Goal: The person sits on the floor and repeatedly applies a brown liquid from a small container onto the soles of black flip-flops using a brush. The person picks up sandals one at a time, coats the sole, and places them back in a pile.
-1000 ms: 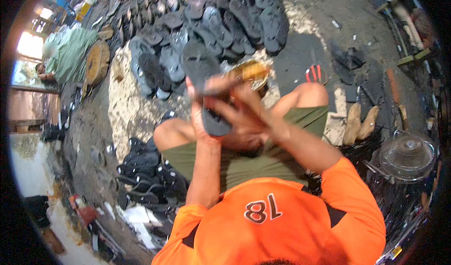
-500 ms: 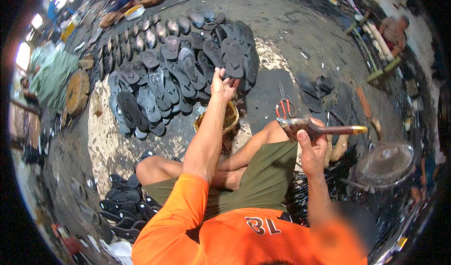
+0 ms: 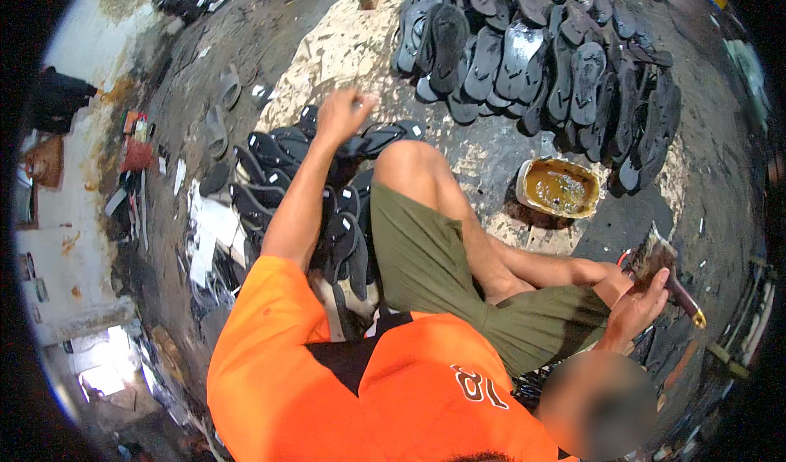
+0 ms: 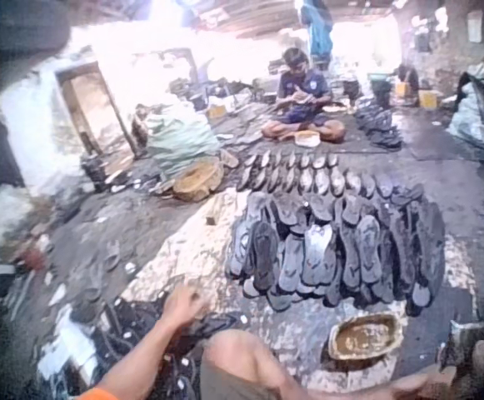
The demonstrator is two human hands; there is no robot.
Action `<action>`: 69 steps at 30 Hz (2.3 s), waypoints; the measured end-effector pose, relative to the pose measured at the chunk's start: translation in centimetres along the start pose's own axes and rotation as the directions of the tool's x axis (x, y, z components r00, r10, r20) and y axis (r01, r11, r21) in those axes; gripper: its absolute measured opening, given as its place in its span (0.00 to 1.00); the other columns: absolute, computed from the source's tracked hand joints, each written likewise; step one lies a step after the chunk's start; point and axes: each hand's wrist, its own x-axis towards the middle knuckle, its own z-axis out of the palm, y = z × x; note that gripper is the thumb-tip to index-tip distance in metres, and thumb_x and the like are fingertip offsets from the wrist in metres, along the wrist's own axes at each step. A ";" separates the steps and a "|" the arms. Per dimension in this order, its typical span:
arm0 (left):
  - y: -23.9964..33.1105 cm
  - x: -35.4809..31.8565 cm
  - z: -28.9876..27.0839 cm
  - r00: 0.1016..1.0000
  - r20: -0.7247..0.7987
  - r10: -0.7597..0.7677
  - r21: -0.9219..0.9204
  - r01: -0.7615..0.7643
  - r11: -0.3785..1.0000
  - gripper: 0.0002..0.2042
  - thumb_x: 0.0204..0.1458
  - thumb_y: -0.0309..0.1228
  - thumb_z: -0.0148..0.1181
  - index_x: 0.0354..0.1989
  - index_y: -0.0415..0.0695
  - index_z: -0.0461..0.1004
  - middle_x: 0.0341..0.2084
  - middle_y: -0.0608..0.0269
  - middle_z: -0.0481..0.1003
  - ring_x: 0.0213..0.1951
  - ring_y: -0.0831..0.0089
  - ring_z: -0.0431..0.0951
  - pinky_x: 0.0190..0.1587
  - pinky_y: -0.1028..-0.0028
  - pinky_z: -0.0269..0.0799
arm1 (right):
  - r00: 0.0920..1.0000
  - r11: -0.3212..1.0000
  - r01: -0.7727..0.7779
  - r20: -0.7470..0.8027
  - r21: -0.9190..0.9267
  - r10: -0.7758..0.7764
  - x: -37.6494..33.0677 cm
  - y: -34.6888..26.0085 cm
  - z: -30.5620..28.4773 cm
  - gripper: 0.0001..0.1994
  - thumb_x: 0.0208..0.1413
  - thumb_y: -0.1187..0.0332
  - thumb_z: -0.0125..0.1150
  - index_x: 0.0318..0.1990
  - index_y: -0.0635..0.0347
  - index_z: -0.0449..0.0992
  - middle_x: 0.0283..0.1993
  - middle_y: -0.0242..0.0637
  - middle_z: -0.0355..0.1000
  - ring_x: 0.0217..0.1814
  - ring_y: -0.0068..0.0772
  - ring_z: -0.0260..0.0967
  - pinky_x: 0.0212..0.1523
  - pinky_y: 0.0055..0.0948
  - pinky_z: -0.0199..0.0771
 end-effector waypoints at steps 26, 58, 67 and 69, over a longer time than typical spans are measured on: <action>9.2 -13.2 -5.5 0.984 0.108 -0.145 -0.988 0.122 0.090 0.26 0.60 0.26 0.54 0.68 0.40 0.60 0.61 0.61 0.66 0.54 0.73 0.71 0.57 0.72 0.66 | 0.717 0.134 0.697 0.676 -0.705 -0.171 12.8 6.6 0.1 0.16 0.53 0.54 0.63 0.38 0.58 0.80 0.34 0.44 0.76 0.41 0.55 0.69 0.43 0.51 0.68; 23.7 -18.0 -2.7 0.874 0.216 0.435 -0.639 0.464 -0.614 0.30 0.63 0.45 0.46 0.72 0.63 0.45 0.62 0.53 0.60 0.54 0.48 0.70 0.47 0.52 0.75 | 0.714 0.827 0.470 0.417 0.308 -0.562 -1.0 -4.3 10.5 0.16 0.57 0.66 0.65 0.50 0.62 0.73 0.42 0.36 0.76 0.44 0.26 0.73 0.46 0.29 0.73; 25.8 -11.8 -3.1 0.887 0.128 0.443 -0.596 0.426 -0.681 0.21 0.65 0.50 0.44 0.64 0.61 0.64 0.52 0.59 0.72 0.50 0.65 0.73 0.53 0.58 0.70 | 0.670 0.937 0.094 0.675 0.337 -0.310 -12.0 1.3 9.3 0.17 0.57 0.68 0.65 0.52 0.60 0.70 0.48 0.44 0.71 0.50 0.42 0.72 0.51 0.38 0.70; 25.6 -10.8 -2.5 0.918 0.207 0.339 -0.470 0.397 -0.788 0.21 0.64 0.51 0.45 0.62 0.61 0.65 0.50 0.59 0.73 0.47 0.65 0.74 0.49 0.60 0.72 | 0.616 0.954 0.135 0.732 0.266 -0.291 -13.8 1.4 8.2 0.17 0.57 0.69 0.65 0.52 0.59 0.70 0.47 0.44 0.72 0.50 0.40 0.72 0.50 0.37 0.70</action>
